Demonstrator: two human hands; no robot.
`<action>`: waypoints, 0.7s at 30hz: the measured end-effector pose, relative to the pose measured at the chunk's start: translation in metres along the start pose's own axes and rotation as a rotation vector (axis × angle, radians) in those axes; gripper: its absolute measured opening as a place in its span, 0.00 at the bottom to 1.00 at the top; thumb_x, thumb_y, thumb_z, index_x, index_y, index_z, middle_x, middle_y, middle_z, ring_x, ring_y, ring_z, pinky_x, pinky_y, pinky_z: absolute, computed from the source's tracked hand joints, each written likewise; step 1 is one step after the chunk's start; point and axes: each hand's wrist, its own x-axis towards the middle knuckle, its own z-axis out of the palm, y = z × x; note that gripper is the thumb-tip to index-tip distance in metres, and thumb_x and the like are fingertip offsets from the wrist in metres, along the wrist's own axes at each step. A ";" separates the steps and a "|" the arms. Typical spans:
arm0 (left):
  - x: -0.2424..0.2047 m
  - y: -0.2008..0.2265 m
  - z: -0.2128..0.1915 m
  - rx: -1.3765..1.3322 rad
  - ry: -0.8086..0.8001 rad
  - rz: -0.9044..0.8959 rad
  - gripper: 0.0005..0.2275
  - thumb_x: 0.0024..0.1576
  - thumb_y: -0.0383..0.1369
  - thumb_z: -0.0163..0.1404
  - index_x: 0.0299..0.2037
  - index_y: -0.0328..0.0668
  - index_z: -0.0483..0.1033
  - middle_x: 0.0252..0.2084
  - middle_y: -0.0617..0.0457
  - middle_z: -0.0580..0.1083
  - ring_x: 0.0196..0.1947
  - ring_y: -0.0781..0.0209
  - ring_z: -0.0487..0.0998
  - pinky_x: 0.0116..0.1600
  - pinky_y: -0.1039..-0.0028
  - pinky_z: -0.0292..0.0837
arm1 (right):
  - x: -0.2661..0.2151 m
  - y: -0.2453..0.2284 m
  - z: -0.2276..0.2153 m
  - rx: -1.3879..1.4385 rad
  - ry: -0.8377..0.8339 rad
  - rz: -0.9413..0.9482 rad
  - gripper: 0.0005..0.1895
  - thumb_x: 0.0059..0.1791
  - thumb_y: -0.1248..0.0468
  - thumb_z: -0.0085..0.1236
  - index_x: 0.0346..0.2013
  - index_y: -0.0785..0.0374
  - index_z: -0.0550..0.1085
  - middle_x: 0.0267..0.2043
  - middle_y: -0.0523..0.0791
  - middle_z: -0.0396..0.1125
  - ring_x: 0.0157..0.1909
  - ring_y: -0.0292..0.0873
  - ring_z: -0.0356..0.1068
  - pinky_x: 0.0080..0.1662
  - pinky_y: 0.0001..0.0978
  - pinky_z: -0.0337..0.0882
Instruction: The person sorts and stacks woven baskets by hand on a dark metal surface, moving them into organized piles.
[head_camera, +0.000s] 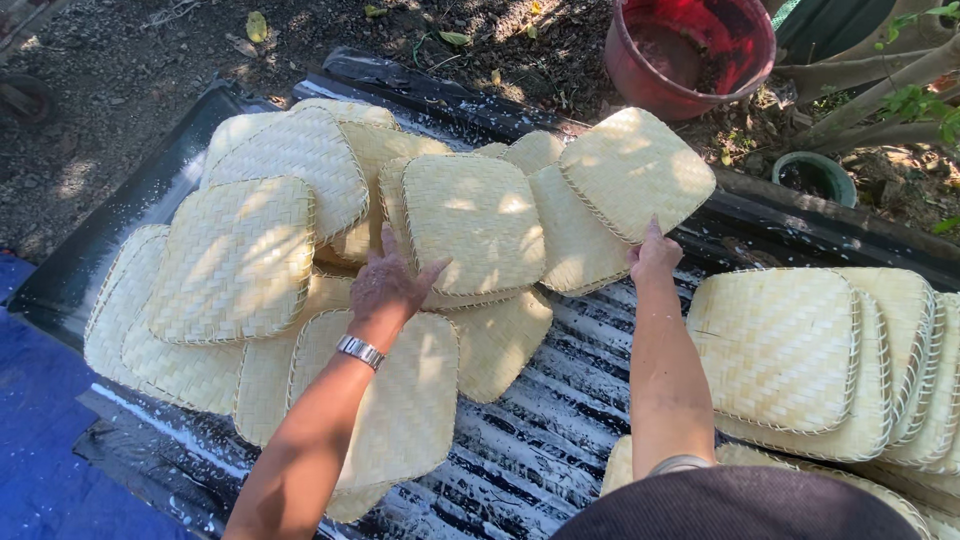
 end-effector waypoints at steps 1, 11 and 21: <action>0.005 0.003 0.001 0.017 -0.042 -0.023 0.51 0.51 0.64 0.53 0.74 0.32 0.49 0.53 0.27 0.71 0.49 0.31 0.78 0.50 0.51 0.76 | 0.001 -0.001 0.004 0.033 -0.025 -0.004 0.15 0.51 0.55 0.66 0.40 0.63 0.73 0.38 0.47 0.69 0.31 0.44 0.67 0.31 0.40 0.70; 0.035 -0.008 0.055 -0.109 -0.047 -0.163 0.61 0.44 0.67 0.57 0.75 0.29 0.37 0.61 0.20 0.60 0.54 0.26 0.73 0.55 0.50 0.72 | -0.093 0.089 -0.016 0.283 -0.293 -0.083 0.18 0.50 0.63 0.61 0.50 0.65 0.65 0.45 0.49 0.70 0.37 0.48 0.74 0.35 0.43 0.80; 0.047 -0.023 0.082 -0.236 -0.047 -0.200 0.61 0.45 0.64 0.61 0.73 0.22 0.37 0.69 0.15 0.49 0.67 0.21 0.59 0.64 0.46 0.62 | -0.086 0.083 -0.017 0.160 -0.082 0.149 0.28 0.47 0.52 0.64 0.56 0.60 0.67 0.51 0.46 0.69 0.50 0.49 0.73 0.47 0.52 0.78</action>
